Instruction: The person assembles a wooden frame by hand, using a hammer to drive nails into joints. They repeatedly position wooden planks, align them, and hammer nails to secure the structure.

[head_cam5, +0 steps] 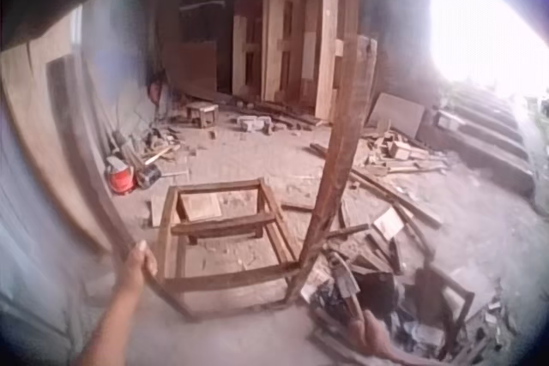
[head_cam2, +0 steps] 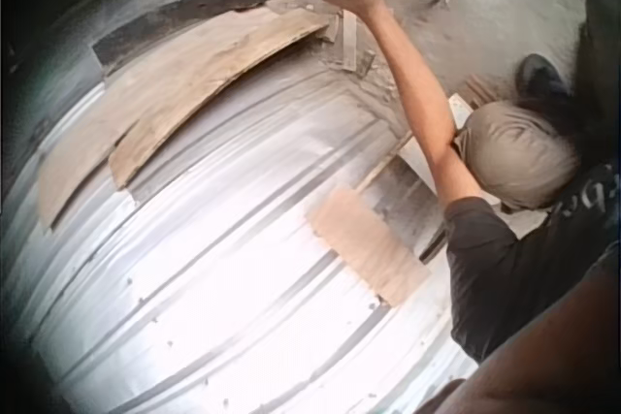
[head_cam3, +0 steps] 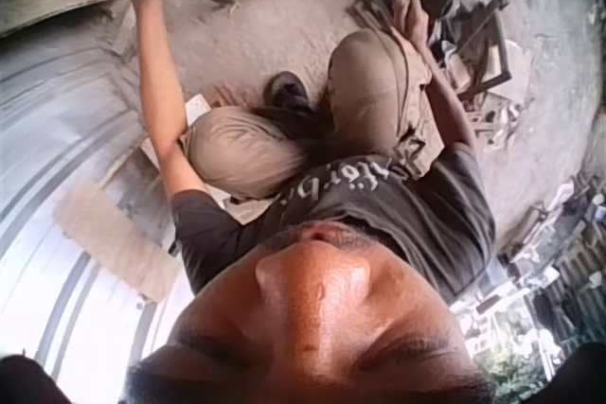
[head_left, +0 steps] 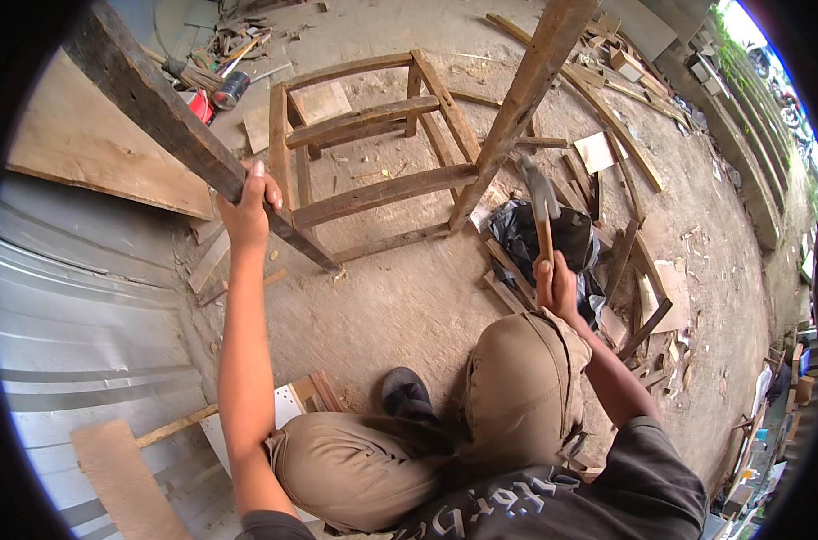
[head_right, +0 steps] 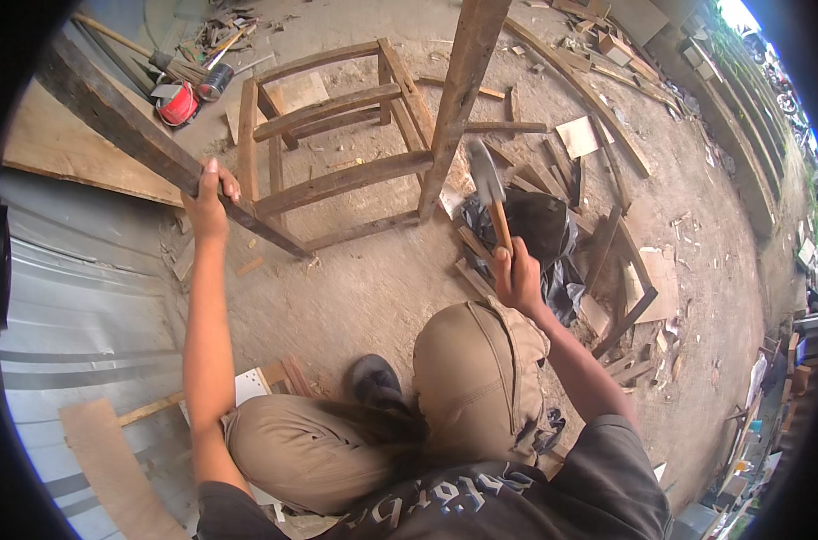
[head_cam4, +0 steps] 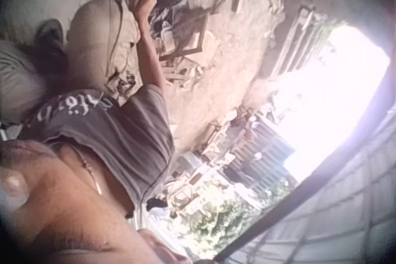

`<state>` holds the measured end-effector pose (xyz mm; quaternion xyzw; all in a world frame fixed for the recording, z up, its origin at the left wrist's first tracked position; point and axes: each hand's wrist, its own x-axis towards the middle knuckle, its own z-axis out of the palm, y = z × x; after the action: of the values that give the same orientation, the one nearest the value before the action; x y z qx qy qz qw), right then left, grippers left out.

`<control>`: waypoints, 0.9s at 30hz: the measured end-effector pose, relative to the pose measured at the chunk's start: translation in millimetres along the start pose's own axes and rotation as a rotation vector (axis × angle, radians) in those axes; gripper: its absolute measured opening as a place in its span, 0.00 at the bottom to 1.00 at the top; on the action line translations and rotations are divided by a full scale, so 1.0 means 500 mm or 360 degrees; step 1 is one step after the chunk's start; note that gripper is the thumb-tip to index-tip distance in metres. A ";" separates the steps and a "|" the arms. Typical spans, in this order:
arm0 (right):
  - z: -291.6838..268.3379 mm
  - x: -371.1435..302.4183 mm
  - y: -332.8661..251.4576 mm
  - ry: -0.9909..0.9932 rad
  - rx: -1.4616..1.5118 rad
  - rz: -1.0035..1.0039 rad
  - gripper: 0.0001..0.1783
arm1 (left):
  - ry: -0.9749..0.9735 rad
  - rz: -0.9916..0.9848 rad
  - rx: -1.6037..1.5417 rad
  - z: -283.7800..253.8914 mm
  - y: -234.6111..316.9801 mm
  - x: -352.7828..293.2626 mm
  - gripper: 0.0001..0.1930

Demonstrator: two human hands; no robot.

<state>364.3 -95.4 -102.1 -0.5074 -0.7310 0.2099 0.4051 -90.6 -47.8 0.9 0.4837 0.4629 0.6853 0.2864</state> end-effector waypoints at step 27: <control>0.051 0.457 -0.174 -0.0105 0.1396 -0.0505 0.21 | -0.1340 0.0107 0.2143 0.397 -0.094 -0.027 0.17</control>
<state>258.1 81.3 32.1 -0.1634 -0.6543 0.4504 0.5850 96.1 31.1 -26.8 0.7851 0.6157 0.0258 0.0625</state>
